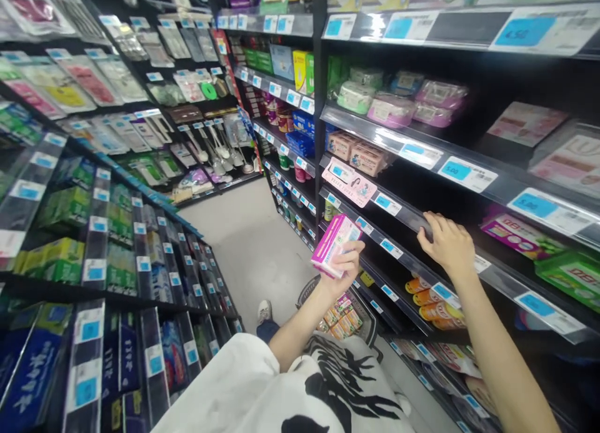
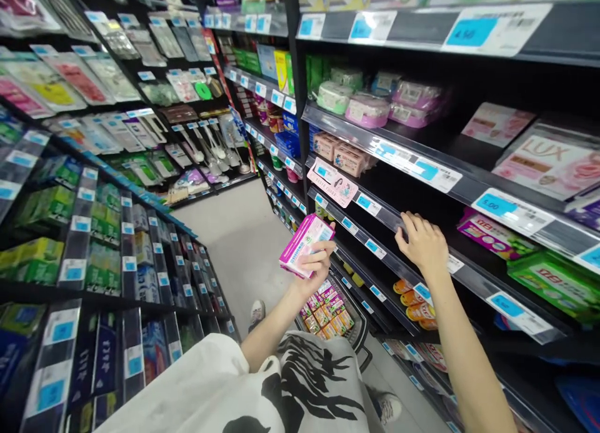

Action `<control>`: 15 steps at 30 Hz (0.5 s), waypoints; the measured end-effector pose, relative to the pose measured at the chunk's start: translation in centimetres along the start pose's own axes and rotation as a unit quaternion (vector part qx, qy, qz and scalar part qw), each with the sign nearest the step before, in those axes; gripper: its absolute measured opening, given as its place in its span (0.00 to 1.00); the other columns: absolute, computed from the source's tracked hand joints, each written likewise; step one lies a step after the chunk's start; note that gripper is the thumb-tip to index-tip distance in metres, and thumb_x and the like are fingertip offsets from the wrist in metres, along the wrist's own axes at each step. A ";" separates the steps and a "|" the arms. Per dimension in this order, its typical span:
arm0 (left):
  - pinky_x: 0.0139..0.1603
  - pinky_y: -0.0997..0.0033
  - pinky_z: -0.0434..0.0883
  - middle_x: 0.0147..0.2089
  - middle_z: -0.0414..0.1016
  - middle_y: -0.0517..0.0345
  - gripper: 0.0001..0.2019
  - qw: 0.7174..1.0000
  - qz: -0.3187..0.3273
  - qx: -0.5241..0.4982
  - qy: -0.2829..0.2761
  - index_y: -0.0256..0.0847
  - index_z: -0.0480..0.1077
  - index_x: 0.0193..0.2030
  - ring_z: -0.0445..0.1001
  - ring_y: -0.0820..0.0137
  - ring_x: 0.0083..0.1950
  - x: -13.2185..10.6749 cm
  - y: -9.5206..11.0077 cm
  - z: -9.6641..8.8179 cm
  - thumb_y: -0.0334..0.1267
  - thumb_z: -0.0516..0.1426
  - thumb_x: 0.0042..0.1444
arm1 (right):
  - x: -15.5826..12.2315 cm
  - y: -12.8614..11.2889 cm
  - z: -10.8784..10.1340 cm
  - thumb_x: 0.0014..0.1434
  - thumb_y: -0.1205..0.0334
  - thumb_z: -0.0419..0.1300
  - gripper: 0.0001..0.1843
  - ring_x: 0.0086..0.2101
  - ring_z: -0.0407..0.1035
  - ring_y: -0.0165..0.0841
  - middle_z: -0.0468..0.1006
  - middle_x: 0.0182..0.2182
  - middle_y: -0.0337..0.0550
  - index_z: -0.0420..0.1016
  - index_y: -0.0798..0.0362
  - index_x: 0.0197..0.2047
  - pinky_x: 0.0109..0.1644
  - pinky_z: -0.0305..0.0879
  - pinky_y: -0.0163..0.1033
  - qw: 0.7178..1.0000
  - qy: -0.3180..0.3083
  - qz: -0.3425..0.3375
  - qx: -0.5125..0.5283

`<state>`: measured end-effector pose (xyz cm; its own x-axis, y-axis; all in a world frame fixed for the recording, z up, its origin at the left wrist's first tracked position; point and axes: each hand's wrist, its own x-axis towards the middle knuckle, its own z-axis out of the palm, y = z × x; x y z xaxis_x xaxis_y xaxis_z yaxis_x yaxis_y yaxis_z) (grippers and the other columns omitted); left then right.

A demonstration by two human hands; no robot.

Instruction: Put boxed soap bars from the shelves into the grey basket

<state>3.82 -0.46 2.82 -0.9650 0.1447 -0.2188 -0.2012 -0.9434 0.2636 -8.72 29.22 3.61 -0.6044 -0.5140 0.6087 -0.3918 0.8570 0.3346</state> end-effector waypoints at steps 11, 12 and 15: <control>0.08 0.83 0.37 0.26 0.52 0.70 0.22 0.994 -0.110 -0.001 -0.019 0.55 0.71 0.63 0.33 0.87 0.14 -2.1 -1.3 0.0 0.31 0.62 0.65 | 0.2 0.0 0.0 0.70 0.59 0.55 0.25 0.49 0.75 0.50 0.80 0.54 0.57 0.70 0.61 0.66 0.49 0.64 0.50 1.000 -0.006 0.003 0.010; 0.09 0.84 0.38 0.26 0.52 0.70 0.24 0.993 -0.112 -0.003 -0.020 0.56 0.70 0.64 0.33 0.87 0.14 -2.1 -1.4 0.1 0.30 0.62 0.64 | 0.1 0.0 0.1 0.70 0.59 0.55 0.25 0.49 0.75 0.50 0.80 0.54 0.56 0.70 0.61 0.66 0.50 0.64 0.50 1.000 -0.006 0.003 0.009; 0.09 0.85 0.37 0.25 0.51 0.70 0.23 0.993 -0.116 -0.008 -0.032 0.56 0.71 0.63 0.34 0.87 0.14 -2.3 -1.6 0.5 0.31 0.62 0.64 | 0.1 0.0 0.1 0.71 0.59 0.54 0.25 0.50 0.75 0.49 0.80 0.54 0.55 0.70 0.61 0.66 0.50 0.64 0.49 1.000 -0.005 -0.001 0.001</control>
<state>6.26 0.83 3.37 -0.9021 0.3758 -0.2124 -0.4163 -0.8875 0.1977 -8.88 29.16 3.64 -0.6100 -0.5163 0.6011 -0.3952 0.8557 0.3339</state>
